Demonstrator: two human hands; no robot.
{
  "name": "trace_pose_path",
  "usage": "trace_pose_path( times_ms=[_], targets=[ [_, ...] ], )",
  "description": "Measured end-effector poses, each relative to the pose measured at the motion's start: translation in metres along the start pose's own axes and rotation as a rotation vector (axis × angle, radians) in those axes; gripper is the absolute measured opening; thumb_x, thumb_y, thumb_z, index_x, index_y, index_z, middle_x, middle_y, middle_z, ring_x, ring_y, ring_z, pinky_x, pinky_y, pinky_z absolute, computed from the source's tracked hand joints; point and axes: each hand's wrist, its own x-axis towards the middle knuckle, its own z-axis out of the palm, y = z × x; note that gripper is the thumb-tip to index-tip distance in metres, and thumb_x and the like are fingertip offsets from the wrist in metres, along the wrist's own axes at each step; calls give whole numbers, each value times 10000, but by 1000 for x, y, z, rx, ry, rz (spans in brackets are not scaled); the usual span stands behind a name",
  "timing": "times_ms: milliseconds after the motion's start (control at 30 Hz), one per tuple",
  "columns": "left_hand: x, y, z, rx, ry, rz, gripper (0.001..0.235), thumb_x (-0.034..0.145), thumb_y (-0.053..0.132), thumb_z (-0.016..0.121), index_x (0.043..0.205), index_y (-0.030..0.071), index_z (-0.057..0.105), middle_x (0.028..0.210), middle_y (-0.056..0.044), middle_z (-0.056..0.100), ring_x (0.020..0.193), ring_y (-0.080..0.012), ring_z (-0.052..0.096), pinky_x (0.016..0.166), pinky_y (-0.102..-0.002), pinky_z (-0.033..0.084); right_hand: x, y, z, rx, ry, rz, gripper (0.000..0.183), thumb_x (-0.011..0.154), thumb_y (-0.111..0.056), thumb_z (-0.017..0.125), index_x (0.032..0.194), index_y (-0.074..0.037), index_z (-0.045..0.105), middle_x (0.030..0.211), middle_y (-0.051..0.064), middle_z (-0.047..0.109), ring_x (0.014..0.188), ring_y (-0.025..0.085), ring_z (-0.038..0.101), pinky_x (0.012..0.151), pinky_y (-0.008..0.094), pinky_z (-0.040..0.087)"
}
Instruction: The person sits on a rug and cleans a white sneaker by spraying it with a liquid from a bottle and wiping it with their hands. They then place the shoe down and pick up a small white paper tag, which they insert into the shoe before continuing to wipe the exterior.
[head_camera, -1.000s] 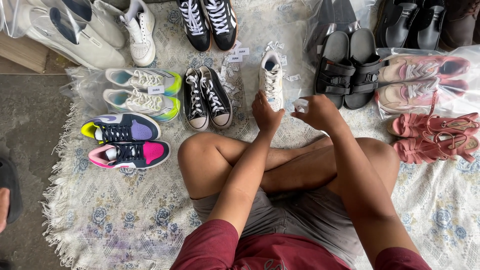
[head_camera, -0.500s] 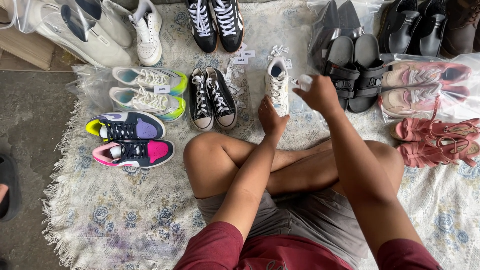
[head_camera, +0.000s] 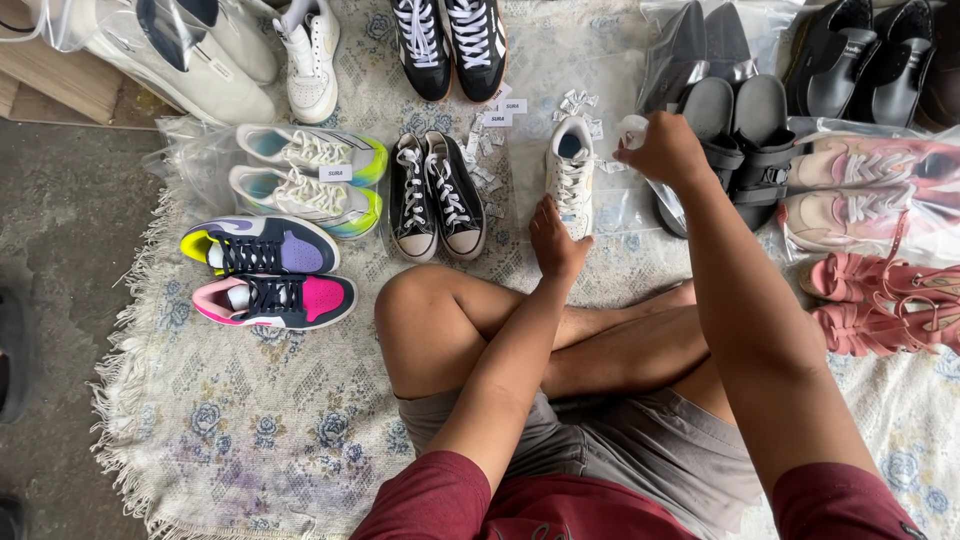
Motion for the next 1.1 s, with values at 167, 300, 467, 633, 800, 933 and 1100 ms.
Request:
trace_pose_path(
  times_ms=[167, 300, 467, 633, 800, 933, 1100],
  targets=[
    [-3, 9, -11, -73, 31, -7, 1099, 547, 189, 887, 1500, -14, 379, 1421, -232, 500, 1244, -446, 539, 975, -585, 520, -79, -58, -52, 155, -124, -56, 569, 936, -292, 803, 1280, 134, 648, 1013, 320, 714, 861, 401, 721, 811, 468, 559],
    [-3, 15, -19, -93, 42, -20, 1049, 556, 192, 847, 1489, 1, 407, 1418, -211, 527, 1231, -435, 562, 942, -588, 537, -103, -66, -53, 306, -219, -96, 464, 936, -285, 773, 1242, 52, 684, 1016, 294, 727, 870, 383, 718, 894, 502, 542],
    [-1, 11, -10, -59, 5, -54, 1054, 579, 229, 840, 1509, 31, 388, 1457, -172, 510, 1276, -397, 548, 969, -585, 518, -106, -42, -13, 504, -197, -159, 345, 918, -294, 796, 1143, -42, 732, 875, 163, 706, 771, 255, 716, 853, 403, 541],
    [-2, 8, -4, 31, -68, -119, 1107, 615, 263, 857, 1556, 66, 308, 1539, -149, 439, 1394, -343, 469, 1062, -607, 431, -101, -38, 12, 710, -78, -292, 181, 895, -214, 831, 1036, -111, 784, 675, 78, 691, 688, 172, 678, 789, 331, 515],
    [-2, 36, -34, -193, -7, 6, 901, 754, 23, 635, 1582, 94, 288, 1654, -155, 278, 1561, -390, 182, 1170, -734, 127, -103, -56, 4, 829, -57, -330, 228, 858, -172, 850, 1065, -106, 780, 657, 40, 701, 646, 90, 604, 744, 246, 484],
    [6, 23, -15, -452, 109, 144, 423, 1008, 96, 473, 1425, 137, 528, 1588, -62, 454, 1522, -286, 349, 1201, -672, 113, -97, -61, 12, 887, 49, -352, 228, 866, -170, 871, 1065, -98, 789, 692, 53, 704, 675, 89, 607, 717, 230, 455],
    [5, 32, -15, -568, 126, 243, 421, 1149, 231, 285, 1196, 58, 665, 1188, -71, 704, 1213, -235, 660, 1233, -420, 279, -81, -56, 41, 942, 225, -319, 235, 891, -167, 883, 1100, -101, 799, 758, 73, 690, 705, 105, 581, 707, 243, 446]
  ],
)
